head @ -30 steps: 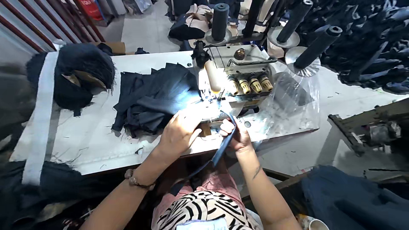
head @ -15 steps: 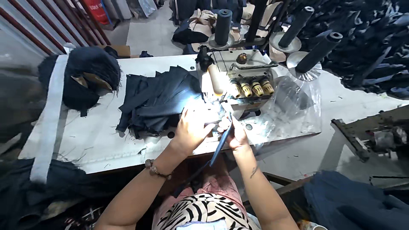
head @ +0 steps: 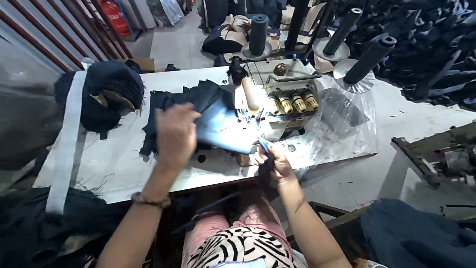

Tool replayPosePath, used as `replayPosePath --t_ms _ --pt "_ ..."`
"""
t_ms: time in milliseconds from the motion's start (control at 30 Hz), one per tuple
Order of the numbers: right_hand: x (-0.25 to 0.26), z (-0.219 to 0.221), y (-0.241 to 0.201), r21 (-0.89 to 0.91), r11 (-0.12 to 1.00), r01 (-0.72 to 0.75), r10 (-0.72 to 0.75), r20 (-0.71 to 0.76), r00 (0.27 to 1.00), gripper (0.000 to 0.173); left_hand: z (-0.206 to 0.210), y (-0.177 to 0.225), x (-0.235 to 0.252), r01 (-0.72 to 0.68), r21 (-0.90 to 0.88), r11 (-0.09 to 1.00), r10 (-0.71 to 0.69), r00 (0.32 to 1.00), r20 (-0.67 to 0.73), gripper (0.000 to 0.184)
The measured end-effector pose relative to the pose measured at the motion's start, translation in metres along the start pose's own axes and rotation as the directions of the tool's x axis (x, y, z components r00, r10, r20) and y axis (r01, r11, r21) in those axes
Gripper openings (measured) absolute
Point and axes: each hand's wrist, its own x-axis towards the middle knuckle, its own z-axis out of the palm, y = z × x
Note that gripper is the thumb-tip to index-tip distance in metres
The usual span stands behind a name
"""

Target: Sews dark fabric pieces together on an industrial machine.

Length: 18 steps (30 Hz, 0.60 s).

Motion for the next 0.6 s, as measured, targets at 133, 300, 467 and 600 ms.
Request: replayPosePath --t_ms 133,300,467,600 --pt "0.004 -0.011 0.007 0.09 0.995 -0.044 0.053 -0.105 0.993 0.028 0.053 0.043 -0.02 -0.274 -0.178 0.945 0.287 0.957 0.052 0.038" --pt "0.01 -0.014 -0.004 0.226 0.974 0.028 -0.007 -0.097 0.995 0.036 0.059 0.052 -0.023 -0.24 -0.124 0.963 0.252 0.963 0.091 0.044" --pt "0.021 -0.009 0.007 0.315 0.942 0.116 -0.079 -0.128 0.989 0.037 0.062 0.057 -0.015 -0.194 -0.092 0.977 0.203 0.973 0.111 0.039" --pt "0.021 -0.002 0.007 0.215 0.967 0.133 -0.088 -0.207 0.974 0.041 0.06 0.049 0.002 -0.2 -0.156 0.967 0.222 0.965 0.14 0.04"
